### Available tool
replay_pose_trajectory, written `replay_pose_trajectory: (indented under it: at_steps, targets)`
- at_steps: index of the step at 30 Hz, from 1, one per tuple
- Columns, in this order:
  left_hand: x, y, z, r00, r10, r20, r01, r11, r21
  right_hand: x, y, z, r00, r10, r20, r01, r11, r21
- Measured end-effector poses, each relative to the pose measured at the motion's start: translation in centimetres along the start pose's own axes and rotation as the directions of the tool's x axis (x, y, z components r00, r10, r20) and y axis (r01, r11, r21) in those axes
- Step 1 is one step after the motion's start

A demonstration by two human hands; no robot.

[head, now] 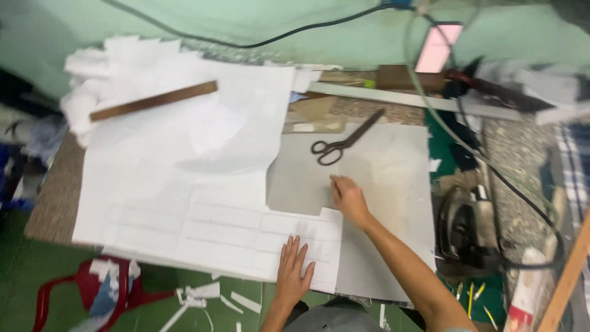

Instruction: The person uses a ruler and pencil to mark lines on a large sheet of white paper, then uses scissors to cut along the marked lines into several rectangular pieces. The cut pieces are separated and placed on the table.

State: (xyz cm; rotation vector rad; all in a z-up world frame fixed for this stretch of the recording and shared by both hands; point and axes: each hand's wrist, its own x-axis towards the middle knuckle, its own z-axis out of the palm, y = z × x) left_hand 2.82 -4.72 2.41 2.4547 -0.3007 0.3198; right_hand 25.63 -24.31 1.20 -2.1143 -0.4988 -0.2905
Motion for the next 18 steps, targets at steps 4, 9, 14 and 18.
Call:
replay_pose_trajectory:
  at_steps: [4, 9, 14, 18]
  targets:
    - [-1.7, -0.3, -2.4, 0.991, -0.07, -0.116, 0.082, 0.991, 0.103, 11.7, 5.0, 7.8, 0.869, 0.464, 0.168, -0.405, 0.865, -0.294]
    - [-5.2, -0.3, -7.2, 0.947, -0.234, -0.221, 0.265, 0.956, 0.124, 16.8, 0.2, 6.3, 0.505, 0.863, 0.018, -0.661, 0.4, -0.635]
    - [-6.6, -3.9, -9.8, 0.943, -0.242, -0.228, 0.277, 0.951, 0.135, 14.4, 2.2, 6.3, 0.461, 0.883, -0.091, -0.816, 0.382, -0.434]
    - [-4.0, -8.9, -13.6, 0.967, -0.176, -0.185, 0.204, 0.968, 0.144, 13.2, 0.9, 5.7, 0.483, 0.832, -0.274, -0.876, 0.464, -0.135]
